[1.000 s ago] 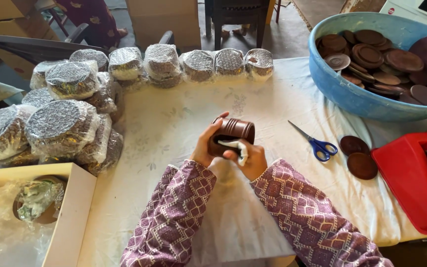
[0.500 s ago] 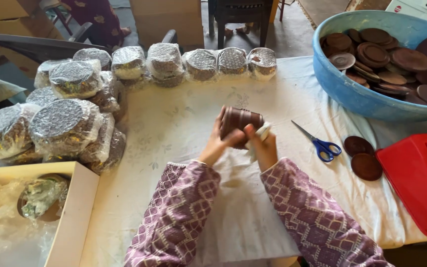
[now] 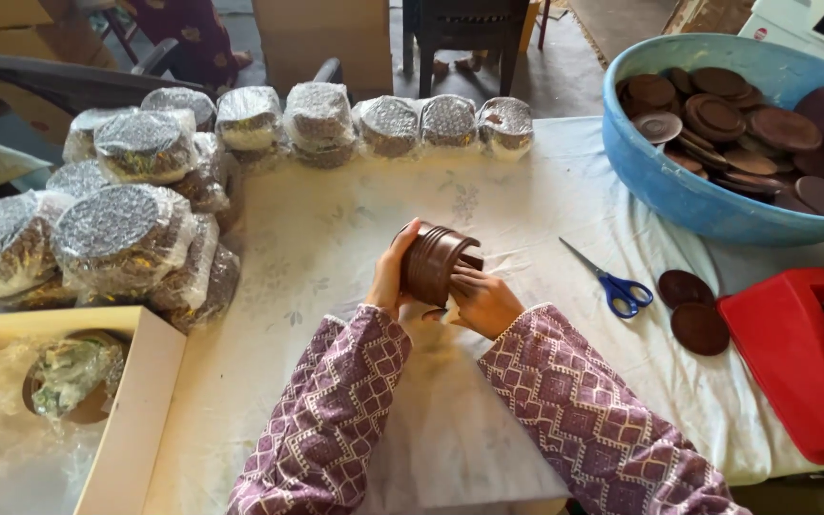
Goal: Cleaning and polishing circular wooden coasters with a white cloth.
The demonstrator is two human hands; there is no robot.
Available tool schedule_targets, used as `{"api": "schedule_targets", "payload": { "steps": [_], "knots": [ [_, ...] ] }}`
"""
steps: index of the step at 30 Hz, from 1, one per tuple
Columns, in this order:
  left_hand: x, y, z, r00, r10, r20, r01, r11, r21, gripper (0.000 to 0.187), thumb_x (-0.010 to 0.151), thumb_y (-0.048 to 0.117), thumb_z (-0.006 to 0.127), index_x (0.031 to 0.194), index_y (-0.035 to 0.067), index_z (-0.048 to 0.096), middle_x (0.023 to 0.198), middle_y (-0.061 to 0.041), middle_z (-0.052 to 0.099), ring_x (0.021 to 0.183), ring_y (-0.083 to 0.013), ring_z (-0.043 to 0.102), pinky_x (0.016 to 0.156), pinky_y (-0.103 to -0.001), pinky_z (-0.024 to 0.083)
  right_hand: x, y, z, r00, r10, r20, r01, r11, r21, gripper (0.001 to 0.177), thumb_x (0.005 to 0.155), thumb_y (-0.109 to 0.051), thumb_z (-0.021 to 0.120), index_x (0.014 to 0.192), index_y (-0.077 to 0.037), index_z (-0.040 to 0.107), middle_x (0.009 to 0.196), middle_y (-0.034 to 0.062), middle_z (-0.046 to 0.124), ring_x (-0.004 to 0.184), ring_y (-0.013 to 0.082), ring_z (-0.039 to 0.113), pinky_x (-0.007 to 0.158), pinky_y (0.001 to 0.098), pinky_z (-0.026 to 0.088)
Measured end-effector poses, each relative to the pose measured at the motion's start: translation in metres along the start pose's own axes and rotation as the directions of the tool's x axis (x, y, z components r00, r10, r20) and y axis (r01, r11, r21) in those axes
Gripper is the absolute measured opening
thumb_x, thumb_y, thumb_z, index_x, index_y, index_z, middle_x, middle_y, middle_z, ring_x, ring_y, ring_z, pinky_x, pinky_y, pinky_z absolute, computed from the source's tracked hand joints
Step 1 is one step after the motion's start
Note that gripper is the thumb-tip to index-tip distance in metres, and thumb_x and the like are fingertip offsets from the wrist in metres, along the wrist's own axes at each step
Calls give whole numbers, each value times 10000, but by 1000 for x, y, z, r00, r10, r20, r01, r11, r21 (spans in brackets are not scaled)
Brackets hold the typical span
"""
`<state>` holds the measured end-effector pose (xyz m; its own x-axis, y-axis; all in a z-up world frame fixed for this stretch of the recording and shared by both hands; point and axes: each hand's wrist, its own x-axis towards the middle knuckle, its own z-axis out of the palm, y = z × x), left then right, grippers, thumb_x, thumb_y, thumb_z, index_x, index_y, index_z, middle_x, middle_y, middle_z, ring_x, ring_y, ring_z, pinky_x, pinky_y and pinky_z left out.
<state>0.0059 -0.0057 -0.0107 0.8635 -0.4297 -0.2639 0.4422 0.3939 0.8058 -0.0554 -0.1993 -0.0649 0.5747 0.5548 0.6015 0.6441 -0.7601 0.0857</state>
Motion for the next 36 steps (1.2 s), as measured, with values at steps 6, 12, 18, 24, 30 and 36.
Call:
{"api": "schedule_targets", "payload": {
  "steps": [6, 12, 18, 24, 30, 36],
  "knots": [
    [6, -19, 6, 997, -53, 56, 51, 998, 40, 911, 787, 739, 599, 1476, 153, 492, 1410, -213, 579, 1257, -274, 608, 977, -477, 556, 14, -6, -24, 688, 700, 193, -703, 575, 418, 539, 893, -499, 687, 1159, -31, 738, 1052, 122, 776, 979, 218, 754, 867, 324, 598],
    [-49, 11, 40, 433, 781, 450, -825, 142, 547, 927, 893, 591, 772, 1614, 135, 410, 1674, -206, 416, 1563, -404, 399, 1279, -492, 394, 36, -14, -63, 501, 706, 500, -123, -514, 849, 701, 907, -525, 619, 1371, -13, 505, 1217, 81, 721, 1070, 176, 723, 902, 320, 609],
    [-39, 9, 34, 796, 532, 289, -601, 750, 276, 832, 835, 482, 755, 1539, 144, 468, 1384, -172, 653, 1300, -309, 627, 1116, -419, 498, 36, -52, -63, 589, 764, 265, -240, -148, 959, 667, 951, -488, 653, 1374, 11, 517, 1201, 87, 702, 1064, 177, 691, 879, 310, 596],
    [-22, -1, 25, 934, 354, 49, -354, 935, -10, 635, 817, 468, 760, 1307, 82, 642, 1183, -87, 680, 1117, -217, 648, 943, -345, 546, 4, -38, -21, 864, 500, 52, -467, 761, 450, 470, 991, -475, 709, 1101, -19, 678, 842, 125, 761, 714, 212, 740, 673, 330, 606],
    [9, -26, 13, 993, -62, -96, 57, 997, -56, 616, 863, 584, 708, 1218, 81, 681, 964, -64, 701, 942, -246, 603, 760, -394, 430, 8, -7, -24, 799, 545, 254, -600, 755, 264, 536, 893, -462, 758, 972, 56, 645, 542, 143, 645, 457, 252, 644, 493, 344, 555],
    [-10, -21, 24, 715, 635, -292, -578, 772, 264, 695, 1002, 644, 455, 1387, 67, 496, 1393, -89, 515, 1342, -221, 470, 1158, -419, 325, 41, -4, -64, 812, 584, -24, -507, 724, 467, 443, 957, -439, 687, 861, -9, 733, 626, 81, 698, 521, 200, 696, 491, 324, 530]
  ]
}}
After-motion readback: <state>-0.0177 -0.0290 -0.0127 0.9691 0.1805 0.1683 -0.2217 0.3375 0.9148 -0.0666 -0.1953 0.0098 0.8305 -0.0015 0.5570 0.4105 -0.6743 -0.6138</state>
